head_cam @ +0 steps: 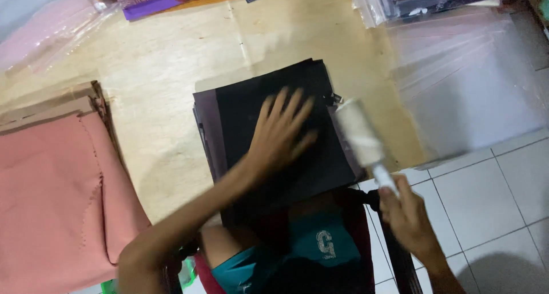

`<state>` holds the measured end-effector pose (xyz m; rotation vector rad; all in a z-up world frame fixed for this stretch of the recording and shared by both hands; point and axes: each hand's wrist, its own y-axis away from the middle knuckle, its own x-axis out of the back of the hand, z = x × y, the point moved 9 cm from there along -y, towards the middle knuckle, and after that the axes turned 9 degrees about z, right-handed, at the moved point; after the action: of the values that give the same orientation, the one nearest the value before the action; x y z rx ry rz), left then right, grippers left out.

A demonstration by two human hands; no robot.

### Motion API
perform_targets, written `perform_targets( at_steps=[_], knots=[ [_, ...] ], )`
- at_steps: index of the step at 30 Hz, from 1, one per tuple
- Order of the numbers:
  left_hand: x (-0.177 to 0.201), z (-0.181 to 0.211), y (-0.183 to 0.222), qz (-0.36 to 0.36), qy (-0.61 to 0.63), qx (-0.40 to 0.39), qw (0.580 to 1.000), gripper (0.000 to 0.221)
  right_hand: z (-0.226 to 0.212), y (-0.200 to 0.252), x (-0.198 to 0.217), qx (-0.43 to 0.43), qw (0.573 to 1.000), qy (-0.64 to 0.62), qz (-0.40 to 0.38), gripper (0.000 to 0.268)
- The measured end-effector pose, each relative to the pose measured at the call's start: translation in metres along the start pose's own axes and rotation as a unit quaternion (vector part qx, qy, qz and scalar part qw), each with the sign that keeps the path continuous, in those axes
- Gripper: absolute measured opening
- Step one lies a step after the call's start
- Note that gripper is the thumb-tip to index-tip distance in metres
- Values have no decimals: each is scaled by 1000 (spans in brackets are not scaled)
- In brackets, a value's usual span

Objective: Using a lint roller to remove lint and debris from fabric pieces before folding them into squares on a work table.

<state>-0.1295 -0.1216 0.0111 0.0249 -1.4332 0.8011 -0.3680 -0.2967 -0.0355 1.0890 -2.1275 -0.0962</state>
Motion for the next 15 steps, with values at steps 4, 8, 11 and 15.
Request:
perform_targets(
  at_steps=[4, 8, 11, 15],
  knots=[
    [66, 31, 91, -22, 3, 46, 999, 75, 58, 47, -68, -50, 927, -352, -115, 68],
    [69, 6, 139, -56, -14, 115, 992, 85, 30, 73, -98, -33, 986, -117, -112, 61],
    [69, 2, 151, -40, -14, 122, 992, 86, 24, 51, -64, 99, 995, 18, -13, 50],
    [75, 2, 155, -11, -21, 122, 992, 85, 7, 39, -9, -79, 989, 59, 106, 39]
  ],
)
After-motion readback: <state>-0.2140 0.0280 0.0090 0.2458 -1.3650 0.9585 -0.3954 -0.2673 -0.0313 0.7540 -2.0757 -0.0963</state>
